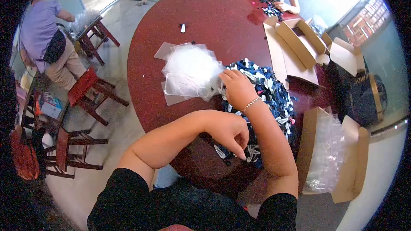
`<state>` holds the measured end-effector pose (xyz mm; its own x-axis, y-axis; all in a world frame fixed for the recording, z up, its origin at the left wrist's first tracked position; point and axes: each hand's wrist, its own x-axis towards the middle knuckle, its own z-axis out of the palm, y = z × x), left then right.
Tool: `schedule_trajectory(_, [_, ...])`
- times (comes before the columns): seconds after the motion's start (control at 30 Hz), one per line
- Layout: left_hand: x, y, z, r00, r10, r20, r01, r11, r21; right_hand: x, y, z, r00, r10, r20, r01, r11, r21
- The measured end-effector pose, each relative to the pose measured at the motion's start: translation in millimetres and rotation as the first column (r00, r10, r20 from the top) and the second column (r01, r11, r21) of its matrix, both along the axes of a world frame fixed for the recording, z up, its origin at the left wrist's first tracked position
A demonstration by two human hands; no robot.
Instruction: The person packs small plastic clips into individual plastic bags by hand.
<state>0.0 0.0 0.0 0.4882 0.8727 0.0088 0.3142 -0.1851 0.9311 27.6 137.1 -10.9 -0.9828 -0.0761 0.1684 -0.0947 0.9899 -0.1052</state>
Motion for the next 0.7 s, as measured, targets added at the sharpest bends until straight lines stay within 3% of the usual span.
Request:
schedule_trajectory(0.07, [7, 7, 0, 1.000, -0.005, 0.021, 0.004, 0.999, 0.035, -1, 6, -5, 0.996, 0.045, -0.081, -0.030, 0.985, 0.172])
schedule_trajectory(0.17, [-7, -5, -4, 1.000, -0.001, 0.000, 0.001, 1.000, 0.015, -23, 7, -22, 0.991, 0.100, -0.085, -0.081, 0.977, 0.198])
schedule_trajectory(0.23, [-5, -5, 1, 1.000, 0.007, -0.002, -0.007, 1.000, 0.015, -17, 8, -13, 0.986, 0.111, -0.125, -0.086, 0.978, 0.191])
schedule_trajectory(0.33, [-7, -2, -5, 0.999, 0.045, -0.017, -0.045, 0.999, 0.021, -14, 17, -9, 0.927, 0.165, -0.337, -0.108, 0.977, 0.183])
schedule_trajectory(0.53, [-14, 3, -8, 0.987, 0.156, -0.025, -0.155, 0.988, 0.025, 13, 18, 21, 0.939, 0.072, -0.337, -0.022, 0.989, 0.149])
schedule_trajectory(0.6, [-16, 4, -7, 0.982, 0.181, 0.053, -0.181, 0.983, -0.012, 27, 20, 27, 0.955, 0.027, -0.294, -0.002, 0.996, 0.085])
schedule_trajectory(0.67, [-17, 6, -9, 0.987, 0.163, -0.017, -0.163, 0.987, -0.011, 42, 22, 32, 0.939, -0.005, -0.345, 0.028, 0.998, 0.060])
schedule_trajectory(0.7, [-15, 6, -12, 0.953, 0.302, 0.010, -0.302, 0.951, 0.067, 49, 23, 34, 0.919, -0.029, -0.393, 0.046, 0.998, 0.034])
